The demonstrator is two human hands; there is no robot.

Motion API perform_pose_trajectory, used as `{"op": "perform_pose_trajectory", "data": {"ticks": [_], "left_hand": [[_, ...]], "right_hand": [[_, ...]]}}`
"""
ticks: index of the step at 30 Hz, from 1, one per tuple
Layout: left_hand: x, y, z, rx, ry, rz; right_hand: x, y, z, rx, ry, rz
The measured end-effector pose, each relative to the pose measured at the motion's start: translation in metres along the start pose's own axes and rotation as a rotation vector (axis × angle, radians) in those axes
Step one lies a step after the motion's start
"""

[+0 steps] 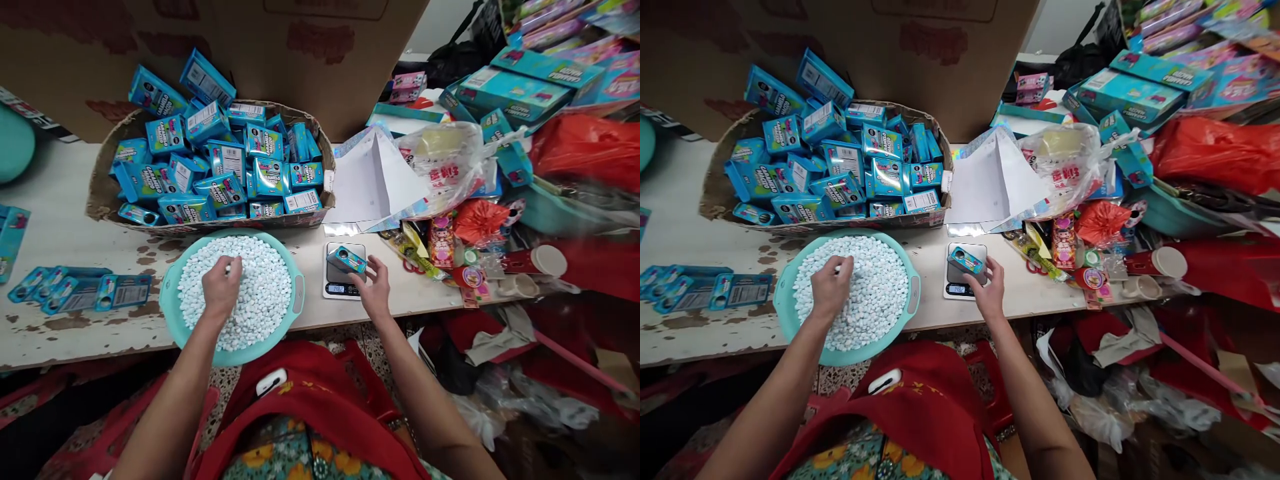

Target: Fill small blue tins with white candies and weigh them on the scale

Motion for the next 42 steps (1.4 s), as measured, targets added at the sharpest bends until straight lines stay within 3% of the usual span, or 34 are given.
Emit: {"op": "perform_pose_trajectory", "data": {"ticks": [2, 4, 7, 11, 13, 16, 21, 28, 30, 32, 34, 36, 38, 40, 42], "left_hand": [[0.007, -0.003, 0.001, 0.248, 0.451, 0.1], [0.01, -0.004, 0.005, 0.502, 0.871, 0.112], [0.012, -0.002, 0.027, 0.706, 1.215, 0.058], [0.009, 0.008, 0.073, 0.533, 1.352, 0.021], [0.005, 0.013, 0.089, 0.376, 1.341, 0.054], [0.002, 0.017, 0.097, 0.162, 1.228, 0.144], [0.001, 0.014, 0.09, 0.083, 1.139, 0.215], [0.003, 0.01, 0.092, 0.162, 1.168, 0.2], [0.009, 0.012, 0.08, 0.182, 0.996, 0.147], [0.016, 0.011, 0.062, 0.142, 0.618, -0.017], [0.023, 0.004, 0.045, 0.019, 0.197, -0.173], [0.031, -0.015, 0.038, -0.142, -0.065, -0.177], [0.035, -0.048, 0.043, -0.286, -0.212, -0.063], [0.029, -0.09, 0.054, -0.386, -0.379, 0.004], [0.014, -0.131, 0.064, -0.41, -0.569, -0.062]], "right_hand": [[-0.011, -0.01, -0.019, 0.036, 0.007, -0.057], [-0.015, -0.014, -0.047, 0.077, 0.003, -0.066], [-0.015, -0.003, -0.106, 0.312, 0.012, -0.09], [-0.032, 0.033, -0.18, 0.684, 0.073, -0.36], [-0.045, 0.047, -0.199, 0.768, 0.1, -0.411], [-0.061, 0.057, -0.208, 0.79, 0.139, -0.414], [-0.068, 0.057, -0.206, 0.78, 0.167, -0.432], [-0.066, 0.049, -0.203, 0.653, 0.048, -0.463], [-0.052, 0.044, -0.193, 0.564, -0.043, -0.484], [-0.031, 0.036, -0.172, 0.456, -0.1, -0.448], [-0.01, 0.024, -0.138, 0.323, -0.1, -0.328], [0.005, 0.009, -0.099, 0.195, -0.046, -0.203], [0.012, -0.006, -0.062, 0.112, 0.048, -0.098], [0.01, -0.018, -0.033, 0.056, 0.093, -0.034], [0.004, -0.025, -0.013, -0.004, 0.064, -0.009]]}}
Point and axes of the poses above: each hand's wrist, its own y-axis away from the middle knuckle, its own x-axis out of the back of the hand, z = x × y, the point moved 3 cm from there along -y, towards the middle knuckle, and after that the axes turned 14 degrees about y, right-handed, at the moved point
